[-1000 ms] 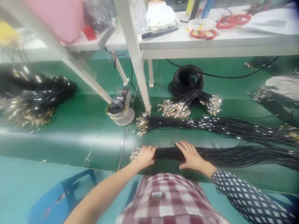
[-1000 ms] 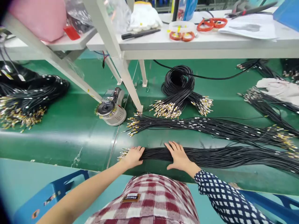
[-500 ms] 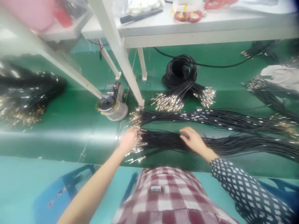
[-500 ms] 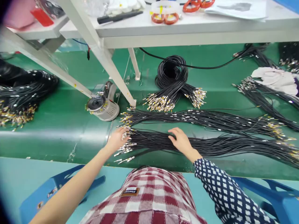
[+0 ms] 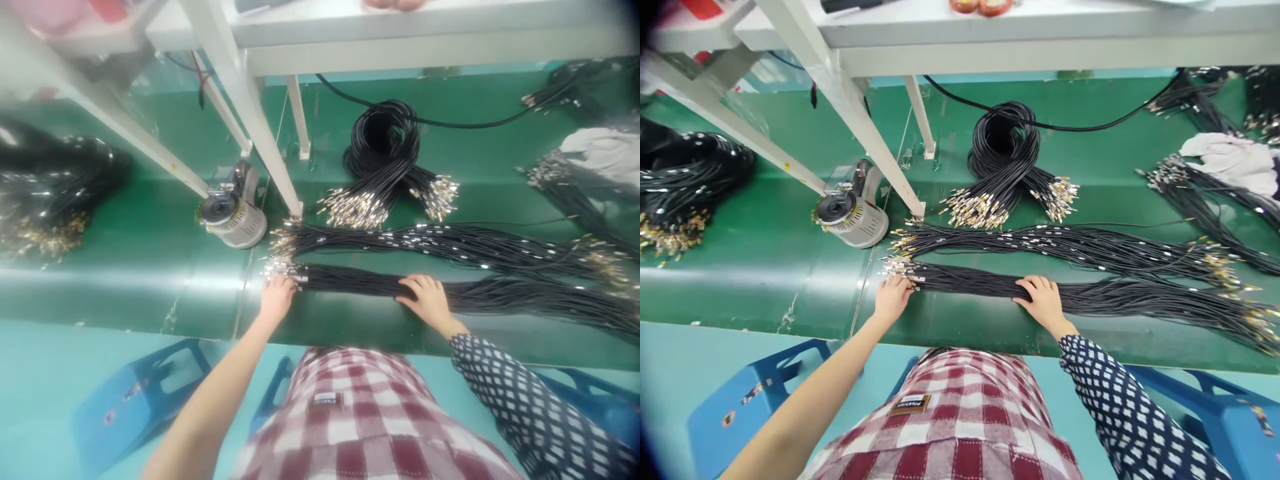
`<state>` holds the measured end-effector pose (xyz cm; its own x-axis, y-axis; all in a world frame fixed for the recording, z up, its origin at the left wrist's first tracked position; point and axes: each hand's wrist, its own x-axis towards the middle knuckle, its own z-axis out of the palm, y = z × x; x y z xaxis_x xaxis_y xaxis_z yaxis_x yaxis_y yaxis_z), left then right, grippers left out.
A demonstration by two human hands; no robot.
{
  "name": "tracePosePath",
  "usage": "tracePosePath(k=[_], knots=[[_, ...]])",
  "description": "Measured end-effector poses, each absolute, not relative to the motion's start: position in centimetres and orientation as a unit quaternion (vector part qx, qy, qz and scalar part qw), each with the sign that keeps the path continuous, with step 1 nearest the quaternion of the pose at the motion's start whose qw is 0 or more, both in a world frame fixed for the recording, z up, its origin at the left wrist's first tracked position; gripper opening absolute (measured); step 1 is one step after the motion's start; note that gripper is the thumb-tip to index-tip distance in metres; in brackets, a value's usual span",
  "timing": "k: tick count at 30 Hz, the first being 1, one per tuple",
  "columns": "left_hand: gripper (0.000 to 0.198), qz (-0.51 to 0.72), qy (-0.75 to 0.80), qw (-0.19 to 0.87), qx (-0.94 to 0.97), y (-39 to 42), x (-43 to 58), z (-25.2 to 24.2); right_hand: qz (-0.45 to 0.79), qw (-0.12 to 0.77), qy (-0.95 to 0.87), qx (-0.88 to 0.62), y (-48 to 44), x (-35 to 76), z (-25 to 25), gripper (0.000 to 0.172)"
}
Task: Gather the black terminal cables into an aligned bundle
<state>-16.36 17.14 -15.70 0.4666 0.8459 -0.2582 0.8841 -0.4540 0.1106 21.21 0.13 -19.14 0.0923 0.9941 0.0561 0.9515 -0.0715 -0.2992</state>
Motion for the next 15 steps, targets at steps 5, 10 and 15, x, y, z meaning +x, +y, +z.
tracePosePath(k=[5, 10, 15], knots=[[0.029, -0.077, 0.510, 0.082, 0.853, 18.7, -11.9, -13.5, 0.094, 0.182, -0.665, -0.718, 1.0, 21.0, -18.5, 0.027], [0.054, -0.050, 0.302, 0.107, 0.946, 14.8, -8.3, -13.6, 0.142, 0.191, -0.701, -0.673, -3.6, 19.8, -18.1, 0.025], [0.025, -0.088, 0.297, 0.124, 0.943, 12.4, -10.8, -16.0, 0.171, 0.169, -0.730, -0.640, -6.8, 19.3, -18.0, 0.017]])
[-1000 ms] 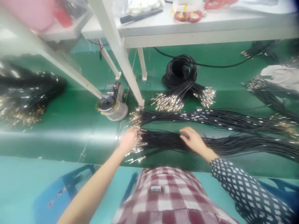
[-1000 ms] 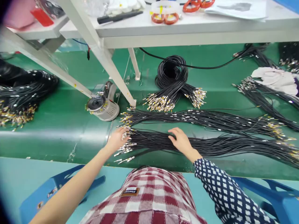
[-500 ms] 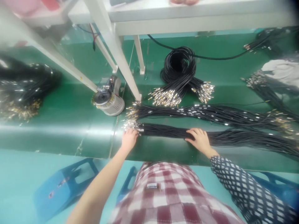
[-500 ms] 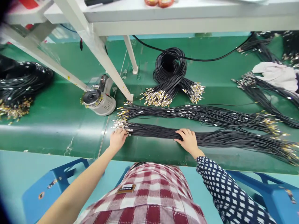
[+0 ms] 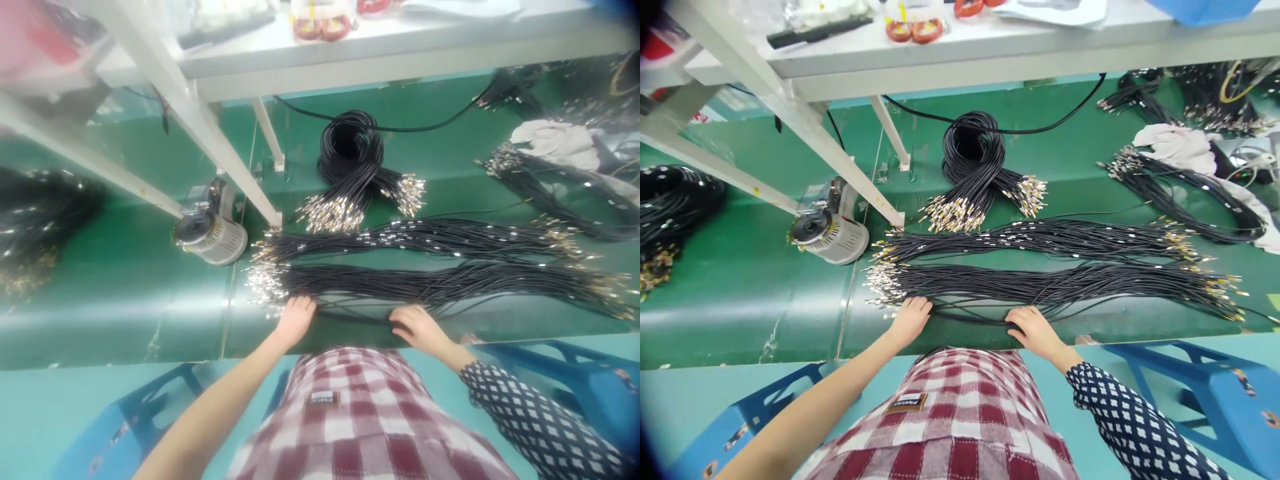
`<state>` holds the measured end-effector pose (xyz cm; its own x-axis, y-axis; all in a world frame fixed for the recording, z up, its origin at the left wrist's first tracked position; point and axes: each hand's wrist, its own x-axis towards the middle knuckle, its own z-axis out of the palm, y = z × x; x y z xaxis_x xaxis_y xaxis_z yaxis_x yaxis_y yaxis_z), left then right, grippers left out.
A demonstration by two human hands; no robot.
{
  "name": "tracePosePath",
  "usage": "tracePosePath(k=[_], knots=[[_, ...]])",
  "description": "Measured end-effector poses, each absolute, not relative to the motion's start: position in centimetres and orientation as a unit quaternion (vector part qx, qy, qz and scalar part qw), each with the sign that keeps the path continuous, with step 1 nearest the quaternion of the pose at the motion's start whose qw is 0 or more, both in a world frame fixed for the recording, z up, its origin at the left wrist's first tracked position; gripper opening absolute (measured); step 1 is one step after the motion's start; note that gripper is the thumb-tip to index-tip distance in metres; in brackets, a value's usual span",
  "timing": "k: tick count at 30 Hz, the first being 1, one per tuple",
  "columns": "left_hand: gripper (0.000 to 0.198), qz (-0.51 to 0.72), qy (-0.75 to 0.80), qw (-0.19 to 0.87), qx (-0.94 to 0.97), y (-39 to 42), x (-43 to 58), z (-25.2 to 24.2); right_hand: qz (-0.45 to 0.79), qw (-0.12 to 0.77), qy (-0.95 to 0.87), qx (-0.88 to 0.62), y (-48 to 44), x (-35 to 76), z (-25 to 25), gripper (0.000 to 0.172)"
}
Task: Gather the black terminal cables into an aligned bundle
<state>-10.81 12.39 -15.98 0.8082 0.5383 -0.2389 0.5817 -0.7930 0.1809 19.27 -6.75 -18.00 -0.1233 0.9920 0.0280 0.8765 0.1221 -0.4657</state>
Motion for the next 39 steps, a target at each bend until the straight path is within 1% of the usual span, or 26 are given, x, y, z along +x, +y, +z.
tracePosePath(k=[3, 5, 6, 8, 10, 14, 17, 19, 22, 26, 29, 31, 34, 36, 37, 39], knots=[[0.021, -0.077, 0.345, 0.127, 0.927, 12.0, -14.5, -16.4, 0.128, 0.147, -0.710, -0.677, -6.9, 20.3, -17.9, 0.022], [0.021, -0.060, 0.384, 0.135, 0.911, 12.0, -16.8, -16.4, 0.109, 0.127, -0.693, -0.702, -6.8, 21.5, -17.6, 0.021], [0.021, -0.050, 0.405, 0.142, 0.902, 12.0, -17.7, -16.4, 0.113, 0.115, -0.689, -0.706, -6.7, 22.1, -17.4, 0.019], [0.019, -0.028, 0.452, 0.156, 0.878, 12.0, -19.1, -16.5, 0.133, 0.098, -0.694, -0.701, -6.1, 22.6, -16.7, 0.021], [0.018, 0.001, 0.510, 0.166, 0.844, 11.7, -20.1, -16.6, 0.143, 0.102, -0.705, -0.687, -4.9, 21.8, -16.0, 0.023], [0.022, 0.071, 0.620, 0.194, 0.757, 10.4, -21.7, -16.6, 0.177, 0.141, -0.749, -0.623, -0.4, 15.4, -16.0, 0.015], [0.014, 0.109, 0.666, 0.258, 0.691, 8.5, -22.1, -16.7, 0.219, 0.139, -0.786, -0.561, 2.9, 9.1, -17.7, 0.011], [0.014, 0.131, 0.682, 0.318, 0.645, 7.1, -21.8, -16.8, 0.224, 0.136, -0.796, -0.546, 4.3, 6.4, -18.8, 0.011], [0.019, 0.175, 0.692, 0.415, 0.564, 5.3, -20.7, -16.8, 0.227, 0.142, -0.798, -0.539, 4.9, 5.4, -19.5, 0.012], [0.025, 0.246, 0.679, 0.537, 0.436, 4.2, -18.6, -16.1, 0.234, 0.174, -0.792, -0.537, 4.1, 6.4, -17.9, 0.017], [0.038, 0.323, 0.654, 0.588, 0.350, 4.6, -17.1, -14.6, 0.242, 0.208, -0.781, -0.536, 3.0, 6.8, -16.0, 0.018], [0.042, 0.383, 0.630, 0.602, 0.307, 5.3, -16.3, -13.2, 0.261, 0.247, -0.761, -0.540, 2.3, 6.9, -15.0, 0.017], [0.033, 0.475, 0.571, 0.627, 0.234, 6.2, -15.2, -11.2, 0.302, 0.302, -0.720, -0.547, 1.3, 7.2, -14.1, 0.014], [0.027, 0.500, 0.535, 0.649, 0.206, 6.3, -14.3, -10.4, 0.322, 0.323, -0.700, -0.550, 0.8, 7.4, -13.6, 0.013], [0.024, 0.492, 0.528, 0.658, 0.213, 6.1, -13.8, -10.1, 0.328, 0.332, -0.692, -0.551, 0.6, 7.5, -13.4, 0.012], [0.022, 0.433, 0.525, 0.683, 0.265, 5.4, -12.8, -9.7, 0.333, 0.347, -0.683, -0.549, 0.4, 7.7, -12.8, 0.011]])
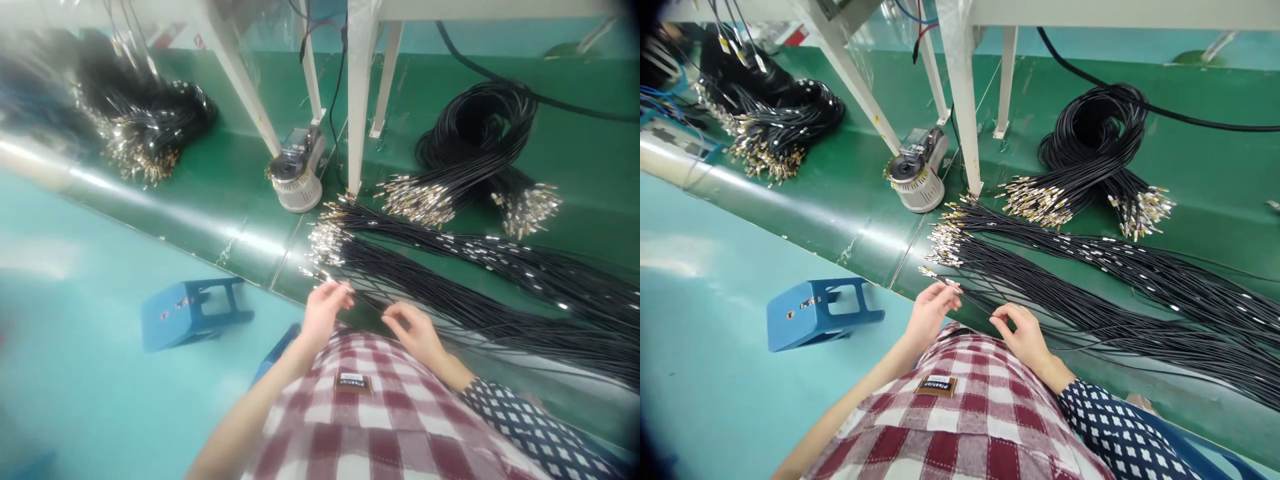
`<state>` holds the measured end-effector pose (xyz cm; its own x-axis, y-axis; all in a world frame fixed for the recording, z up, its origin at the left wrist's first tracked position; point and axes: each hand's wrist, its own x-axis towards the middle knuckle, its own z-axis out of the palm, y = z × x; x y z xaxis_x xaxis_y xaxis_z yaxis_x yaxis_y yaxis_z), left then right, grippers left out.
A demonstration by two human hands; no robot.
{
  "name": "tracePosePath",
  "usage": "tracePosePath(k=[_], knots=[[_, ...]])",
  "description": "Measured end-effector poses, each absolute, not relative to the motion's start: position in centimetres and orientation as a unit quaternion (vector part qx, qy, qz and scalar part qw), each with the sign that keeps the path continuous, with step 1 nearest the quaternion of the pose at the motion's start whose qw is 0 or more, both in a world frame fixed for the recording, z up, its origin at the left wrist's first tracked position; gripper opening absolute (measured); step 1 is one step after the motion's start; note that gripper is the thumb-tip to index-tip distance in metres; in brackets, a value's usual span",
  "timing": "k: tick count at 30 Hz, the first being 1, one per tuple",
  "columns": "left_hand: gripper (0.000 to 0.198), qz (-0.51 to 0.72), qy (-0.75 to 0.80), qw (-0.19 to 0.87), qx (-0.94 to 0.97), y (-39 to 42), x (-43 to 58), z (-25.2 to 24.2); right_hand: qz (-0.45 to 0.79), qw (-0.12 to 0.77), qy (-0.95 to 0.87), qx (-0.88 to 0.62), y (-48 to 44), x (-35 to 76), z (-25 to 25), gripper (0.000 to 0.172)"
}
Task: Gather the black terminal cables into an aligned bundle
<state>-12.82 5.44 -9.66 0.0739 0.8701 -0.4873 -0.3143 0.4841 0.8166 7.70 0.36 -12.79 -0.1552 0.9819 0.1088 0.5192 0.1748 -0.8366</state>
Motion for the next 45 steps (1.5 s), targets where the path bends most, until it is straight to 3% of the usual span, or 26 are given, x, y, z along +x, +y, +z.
tracePosePath(k=[3, 9, 20, 25, 34, 38, 42, 45], knots=[[0.023, 0.370, 0.516, 0.702, 0.324, 4.6, -11.9, -8.8, 0.314, 0.363, -0.692, -0.539, 0.0, 7.9, -11.8, 0.008], [0.014, 0.504, 0.498, 0.657, 0.256, 5.4, -12.4, -4.8, 0.281, 0.368, -0.730, -0.502, -0.6, 8.7, -10.2, 0.009], [0.014, 0.465, 0.508, 0.658, 0.305, 4.2, -12.1, -3.0, 0.475, 0.304, -0.669, -0.485, 3.0, 4.2, -4.5, 0.033], [0.019, 0.464, 0.526, 0.636, 0.320, 4.2, -12.7, -2.8, 0.482, 0.319, -0.652, -0.490, 2.6, 3.6, -4.9, 0.035], [0.017, 0.491, 0.548, 0.610, 0.294, 3.4, -13.1, -2.8, 0.306, 0.319, -0.753, -0.488, 1.5, 3.9, -5.6, 0.026], [0.018, 0.494, 0.539, 0.615, 0.295, 3.1, -13.2, -3.6, 0.337, 0.309, -0.743, -0.488, 1.4, 3.4, -5.7, 0.023], [0.029, 0.425, 0.479, 0.720, 0.267, 2.6, -12.4, -6.1, 0.397, 0.282, -0.719, -0.497, 1.4, 2.3, -6.7, 0.026], [0.044, 0.428, 0.473, 0.747, 0.186, 2.1, -12.1, -8.4, 0.476, 0.201, -0.725, -0.455, 1.2, 4.1, -8.7, 0.035]])
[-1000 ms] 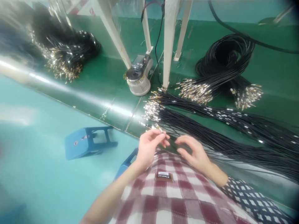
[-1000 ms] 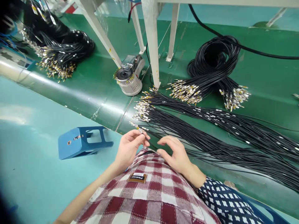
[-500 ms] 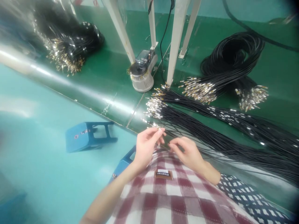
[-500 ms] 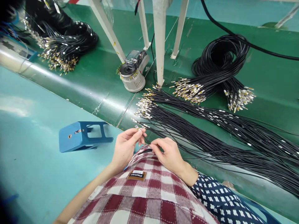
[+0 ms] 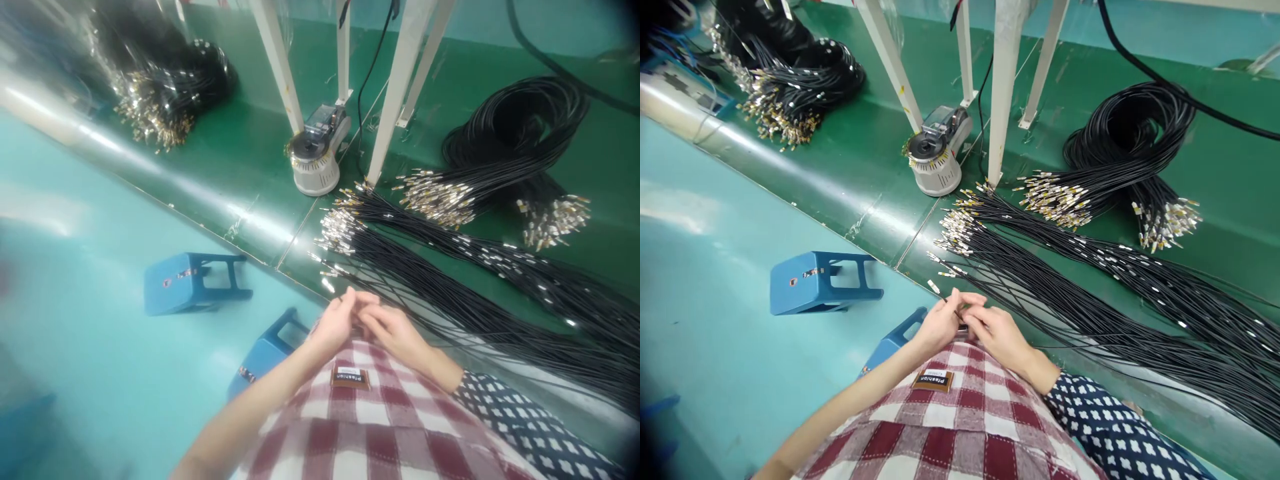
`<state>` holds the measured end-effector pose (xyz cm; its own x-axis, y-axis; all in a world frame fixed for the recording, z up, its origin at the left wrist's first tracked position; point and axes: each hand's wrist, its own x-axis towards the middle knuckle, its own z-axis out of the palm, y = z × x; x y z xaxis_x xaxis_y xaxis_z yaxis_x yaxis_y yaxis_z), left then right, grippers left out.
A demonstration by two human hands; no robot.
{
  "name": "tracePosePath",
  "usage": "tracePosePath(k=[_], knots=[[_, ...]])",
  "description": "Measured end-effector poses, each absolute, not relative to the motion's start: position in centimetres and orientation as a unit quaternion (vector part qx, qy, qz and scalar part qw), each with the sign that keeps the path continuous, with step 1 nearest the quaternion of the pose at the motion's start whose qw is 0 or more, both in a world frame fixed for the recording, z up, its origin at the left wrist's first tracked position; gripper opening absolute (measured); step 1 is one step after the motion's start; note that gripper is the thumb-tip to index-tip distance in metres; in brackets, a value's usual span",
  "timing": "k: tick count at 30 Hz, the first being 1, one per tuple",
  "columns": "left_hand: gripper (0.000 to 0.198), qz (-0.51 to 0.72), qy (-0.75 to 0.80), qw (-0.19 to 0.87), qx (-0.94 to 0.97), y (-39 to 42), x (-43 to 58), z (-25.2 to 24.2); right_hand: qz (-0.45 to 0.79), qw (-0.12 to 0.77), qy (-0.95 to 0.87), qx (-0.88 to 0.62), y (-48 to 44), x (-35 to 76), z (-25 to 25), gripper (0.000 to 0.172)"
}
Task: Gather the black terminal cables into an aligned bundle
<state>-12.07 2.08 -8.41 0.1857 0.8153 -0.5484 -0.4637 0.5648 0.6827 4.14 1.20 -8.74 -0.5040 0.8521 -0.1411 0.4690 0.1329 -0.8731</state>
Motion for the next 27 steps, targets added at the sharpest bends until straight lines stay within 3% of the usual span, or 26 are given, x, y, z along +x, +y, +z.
tracePosePath(k=[4, 6, 10, 13, 21, 27], knots=[[0.051, 0.528, 0.459, 0.714, 0.025, 1.1, -13.5, -10.2, 0.518, 0.027, -0.719, -0.463, 1.6, 10.0, -12.2, 0.042], [0.051, 0.524, 0.437, 0.730, -0.030, 0.5, -14.3, -10.6, 0.485, -0.008, -0.734, -0.476, 2.7, 11.3, -13.4, 0.043], [0.051, 0.515, 0.439, 0.734, -0.061, -0.1, -14.5, -11.0, 0.319, 0.042, -0.779, -0.539, 6.5, 6.6, -15.2, 0.019], [0.053, 0.516, 0.452, 0.726, -0.055, 0.2, -14.0, -11.0, 0.285, 0.052, -0.779, -0.556, 8.8, 1.5, -16.5, 0.014], [0.043, 0.544, 0.464, 0.699, -0.025, 1.6, -13.2, -10.4, 0.312, 0.105, -0.750, -0.575, 7.9, 3.5, -14.6, 0.015], [0.030, 0.575, 0.474, 0.666, 0.028, 3.2, -12.2, -9.3, 0.470, 0.194, -0.682, -0.525, 4.4, 5.3, -11.3, 0.022]])
